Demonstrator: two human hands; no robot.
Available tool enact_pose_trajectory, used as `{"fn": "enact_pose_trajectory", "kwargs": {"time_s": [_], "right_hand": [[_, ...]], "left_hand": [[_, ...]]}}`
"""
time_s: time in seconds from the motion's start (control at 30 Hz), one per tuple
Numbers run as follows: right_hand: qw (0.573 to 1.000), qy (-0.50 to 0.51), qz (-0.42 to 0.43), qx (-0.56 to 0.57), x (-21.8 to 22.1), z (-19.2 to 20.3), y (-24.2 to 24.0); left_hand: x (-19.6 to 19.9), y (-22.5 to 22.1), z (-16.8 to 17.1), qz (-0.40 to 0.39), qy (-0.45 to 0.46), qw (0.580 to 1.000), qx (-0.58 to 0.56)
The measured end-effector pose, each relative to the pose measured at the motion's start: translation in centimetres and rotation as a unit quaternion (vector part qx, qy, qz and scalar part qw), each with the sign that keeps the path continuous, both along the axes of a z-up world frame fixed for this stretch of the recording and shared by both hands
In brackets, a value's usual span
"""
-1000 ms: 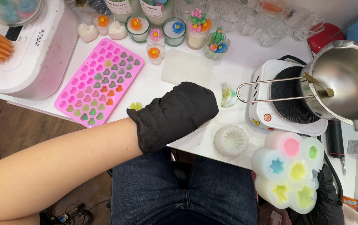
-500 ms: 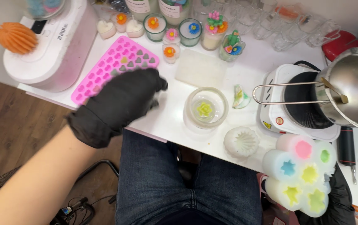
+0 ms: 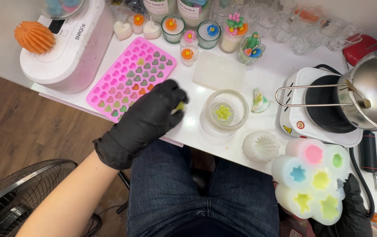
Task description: Demolding small decorative wax pieces from silicone molds and placing them into a glass jar.
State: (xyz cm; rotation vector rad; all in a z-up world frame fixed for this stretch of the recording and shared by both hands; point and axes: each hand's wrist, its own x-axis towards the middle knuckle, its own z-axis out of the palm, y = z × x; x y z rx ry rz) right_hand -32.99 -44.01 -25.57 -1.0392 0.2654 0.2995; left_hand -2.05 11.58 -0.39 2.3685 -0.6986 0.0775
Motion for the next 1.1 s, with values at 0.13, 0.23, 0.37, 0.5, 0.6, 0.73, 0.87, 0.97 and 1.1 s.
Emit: {"fn": "enact_pose_trajectory", "kwargs": {"time_s": [0.13, 0.23, 0.37, 0.5, 0.6, 0.73, 0.87, 0.97, 1.1], "right_hand": [[1.000, -0.001, -0.002, -0.002, 2.4, -0.4, 1.1], [1.000, -0.003, -0.001, -0.003, 4.2, -0.4, 1.6], [1.000, -0.005, -0.002, -0.005, 6.4, -0.3, 2.1], [1.000, -0.006, -0.003, -0.003, 8.4, -0.3, 3.4], [1.000, -0.006, -0.003, -0.002, 9.7, -0.7, 4.5], [1.000, -0.006, -0.001, 0.001, 13.9, 2.5, 7.8], [1.000, -0.005, -0.003, 0.003, 17.3, 14.6, 13.7], [1.000, -0.003, -0.002, 0.000, 17.0, 17.2, 15.2], [1.000, -0.001, 0.006, -0.001, 17.2, 18.7, 17.1]], "left_hand": [[1.0, -4.3, 2.7, -0.053, -0.028, 0.993, -0.100], [1.4, -6.7, 2.8, -0.083, -0.050, 0.990, -0.103], [2.1, -7.9, 0.7, -0.083, -0.180, 0.979, -0.048], [2.1, -9.1, 1.6, -0.039, -0.190, 0.974, 0.118], [1.9, -8.6, 2.7, -0.011, -0.187, 0.969, 0.160], [-0.6, -6.5, 5.3, -0.002, -0.208, 0.978, 0.011], [-5.3, -7.2, 3.2, 0.102, 0.093, 0.943, -0.302], [-9.2, -8.6, 1.1, 0.142, 0.364, 0.818, -0.422], [-12.7, -11.1, 0.1, 0.076, 0.439, 0.662, -0.602]]}}
